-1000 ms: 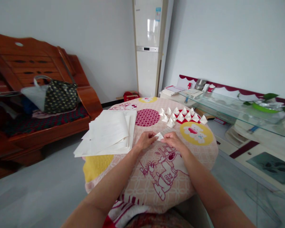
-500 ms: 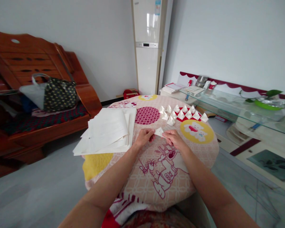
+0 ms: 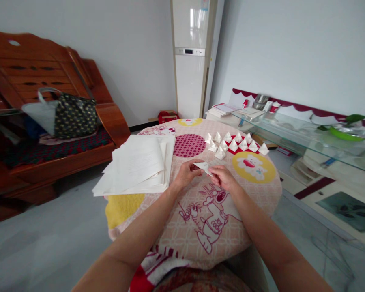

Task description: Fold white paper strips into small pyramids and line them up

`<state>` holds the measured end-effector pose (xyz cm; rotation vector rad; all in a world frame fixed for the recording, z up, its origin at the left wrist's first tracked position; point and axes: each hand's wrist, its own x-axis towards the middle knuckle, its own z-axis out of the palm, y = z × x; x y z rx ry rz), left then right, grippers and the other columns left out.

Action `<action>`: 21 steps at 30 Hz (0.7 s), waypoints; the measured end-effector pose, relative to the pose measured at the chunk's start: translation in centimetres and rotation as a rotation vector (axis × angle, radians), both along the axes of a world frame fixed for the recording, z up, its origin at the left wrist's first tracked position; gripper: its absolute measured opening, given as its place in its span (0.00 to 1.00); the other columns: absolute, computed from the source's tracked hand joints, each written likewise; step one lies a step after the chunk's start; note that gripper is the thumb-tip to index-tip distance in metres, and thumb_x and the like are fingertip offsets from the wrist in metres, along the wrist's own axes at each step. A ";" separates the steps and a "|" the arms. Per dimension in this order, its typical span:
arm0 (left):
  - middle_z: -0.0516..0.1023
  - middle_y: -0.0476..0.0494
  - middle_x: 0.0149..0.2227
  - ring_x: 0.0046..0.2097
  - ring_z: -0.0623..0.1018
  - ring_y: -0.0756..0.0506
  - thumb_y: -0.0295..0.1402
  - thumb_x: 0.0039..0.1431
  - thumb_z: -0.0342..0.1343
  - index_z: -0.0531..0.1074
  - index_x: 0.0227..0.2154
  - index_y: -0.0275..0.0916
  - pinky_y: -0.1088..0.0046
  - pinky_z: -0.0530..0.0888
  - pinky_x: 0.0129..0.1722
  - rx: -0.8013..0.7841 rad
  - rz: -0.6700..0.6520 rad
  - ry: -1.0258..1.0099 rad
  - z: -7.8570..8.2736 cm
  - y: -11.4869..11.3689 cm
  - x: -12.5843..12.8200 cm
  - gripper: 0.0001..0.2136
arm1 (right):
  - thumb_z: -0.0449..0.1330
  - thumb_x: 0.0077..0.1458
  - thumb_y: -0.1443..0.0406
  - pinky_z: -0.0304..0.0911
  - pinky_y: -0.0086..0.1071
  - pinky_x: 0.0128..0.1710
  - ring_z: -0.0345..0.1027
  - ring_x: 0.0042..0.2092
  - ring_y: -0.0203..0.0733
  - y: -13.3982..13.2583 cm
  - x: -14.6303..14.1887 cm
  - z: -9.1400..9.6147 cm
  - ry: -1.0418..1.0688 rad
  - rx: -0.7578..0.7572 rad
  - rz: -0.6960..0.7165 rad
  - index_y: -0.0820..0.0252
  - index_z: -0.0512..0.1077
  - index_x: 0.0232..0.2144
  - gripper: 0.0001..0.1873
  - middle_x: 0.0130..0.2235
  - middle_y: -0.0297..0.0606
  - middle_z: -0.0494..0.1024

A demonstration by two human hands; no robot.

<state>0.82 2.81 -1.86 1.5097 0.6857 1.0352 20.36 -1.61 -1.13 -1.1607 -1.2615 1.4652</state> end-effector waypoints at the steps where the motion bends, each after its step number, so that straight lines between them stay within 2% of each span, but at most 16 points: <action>1: 0.83 0.45 0.30 0.30 0.79 0.49 0.37 0.49 0.71 0.77 0.49 0.33 0.73 0.75 0.34 0.003 -0.004 -0.007 -0.1 0.0 0.0 0.25 | 0.62 0.48 0.51 0.40 0.28 0.14 0.47 0.13 0.30 0.0 0.0 0.0 0.010 -0.004 0.005 0.58 0.70 0.22 0.17 0.12 0.25 0.60; 16: 0.84 0.43 0.35 0.35 0.82 0.47 0.31 0.47 0.71 0.77 0.47 0.33 0.72 0.77 0.38 -0.050 -0.077 -0.135 0.0 -0.2 0.2 0.22 | 0.62 0.49 0.51 0.41 0.27 0.13 0.49 0.13 0.30 0.2 -0.2 -0.2 0.042 -0.020 0.015 0.58 0.70 0.22 0.17 0.12 0.25 0.61; 21: 0.84 0.44 0.34 0.34 0.82 0.47 0.30 0.49 0.67 0.77 0.48 0.33 0.72 0.78 0.37 -0.097 -0.012 -0.101 0.3 -0.5 0.3 0.22 | 0.60 0.52 0.50 0.44 0.27 0.14 0.52 0.13 0.31 0.0 -0.8 -0.3 -0.041 0.069 -0.022 0.56 0.65 0.18 0.20 0.12 0.27 0.63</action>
